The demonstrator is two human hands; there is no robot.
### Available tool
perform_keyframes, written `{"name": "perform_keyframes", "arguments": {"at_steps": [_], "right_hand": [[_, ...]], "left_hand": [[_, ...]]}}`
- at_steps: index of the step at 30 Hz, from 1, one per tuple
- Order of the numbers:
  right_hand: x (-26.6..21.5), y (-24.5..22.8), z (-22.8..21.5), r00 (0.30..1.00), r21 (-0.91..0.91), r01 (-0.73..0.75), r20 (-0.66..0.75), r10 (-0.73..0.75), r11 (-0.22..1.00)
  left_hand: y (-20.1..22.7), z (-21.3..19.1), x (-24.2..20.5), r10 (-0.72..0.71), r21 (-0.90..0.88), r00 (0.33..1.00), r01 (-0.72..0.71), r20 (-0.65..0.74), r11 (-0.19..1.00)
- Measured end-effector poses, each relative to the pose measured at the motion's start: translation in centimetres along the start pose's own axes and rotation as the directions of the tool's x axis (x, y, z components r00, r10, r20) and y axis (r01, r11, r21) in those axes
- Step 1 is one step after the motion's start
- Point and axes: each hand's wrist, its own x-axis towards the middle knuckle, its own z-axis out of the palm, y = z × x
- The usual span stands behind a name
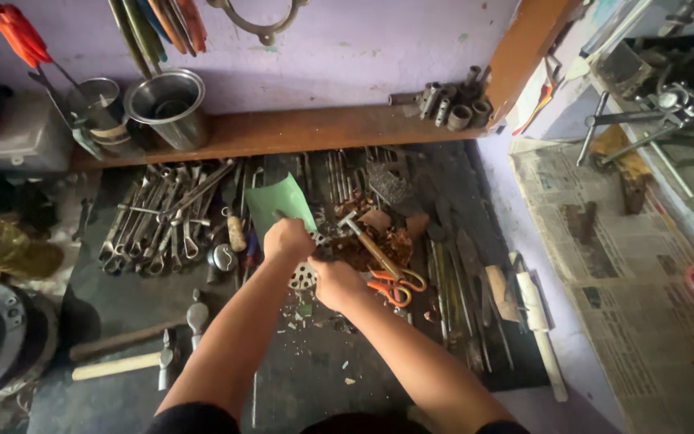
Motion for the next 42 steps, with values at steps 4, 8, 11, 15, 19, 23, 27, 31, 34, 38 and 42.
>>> {"name": "perform_keyframes", "arguments": {"at_steps": [4, 8, 11, 15, 19, 23, 27, 31, 34, 38, 42], "right_hand": [[-1.0, -0.4, -2.4, 0.992, -0.066, -0.031, 0.123, 0.039, 0.997], [-5.8, -0.2, -6.5, 0.988, -0.085, -0.003, 0.154, 0.016, 0.996], [-6.5, -0.7, -7.5, 0.982, -0.092, -0.050, 0.179, 0.066, 0.995], [-4.0, -1.5, -7.0, 0.911, -0.094, -0.201, 0.349, 0.222, 0.975], [-0.6, -0.9, -3.7, 0.990, 0.043, -0.054, 0.134, 0.048, 0.998], [-2.1, 0.0, -4.1, 0.981, 0.105, -0.102, 0.178, 0.082, 0.989], [-5.0, 0.2, -6.6, 0.991, 0.061, 0.080, 0.107, -0.087, 0.995], [-6.4, 0.4, -7.4, 0.979, -0.001, -0.046, 0.198, 0.046, 0.999], [-5.4, 0.6, -6.5, 0.987, 0.009, 0.001, 0.160, -0.002, 1.000], [-1.2, 0.2, -3.1, 0.991, 0.029, -0.034, 0.128, 0.030, 0.999], [-0.1, 0.6, -2.0, 0.992, 0.012, -0.013, 0.126, 0.012, 1.000]], "left_hand": [[-0.2, 0.0, 0.6, -0.001, -0.040, 0.999, 0.003, 0.039, 0.999], [-0.4, -0.5, 0.0, 0.000, -0.066, 0.998, 0.004, 0.057, 0.998], [0.4, -1.3, -0.5, -0.027, -0.065, 0.989, 0.037, 0.143, 0.997], [0.3, -1.7, -0.6, -0.059, -0.096, 0.975, 0.081, 0.212, 0.992], [-0.7, -1.2, 0.3, 0.008, -0.132, 0.980, 0.019, 0.201, 0.991], [-0.9, -0.6, 1.0, 0.050, -0.148, 0.972, -0.016, 0.231, 0.989], [-1.3, -0.8, 1.5, 0.018, -0.217, 0.949, 0.053, 0.315, 0.975], [-1.7, 0.1, 2.1, 0.020, -0.245, 0.947, 0.062, 0.321, 0.968], [-1.7, 0.3, 2.1, 0.032, -0.216, 0.957, 0.032, 0.290, 0.976], [-1.3, -0.6, 1.6, 0.009, -0.264, 0.961, 0.066, 0.275, 0.962], [-1.3, -0.3, 1.5, -0.049, -0.293, 0.971, 0.119, 0.234, 0.949]]}}
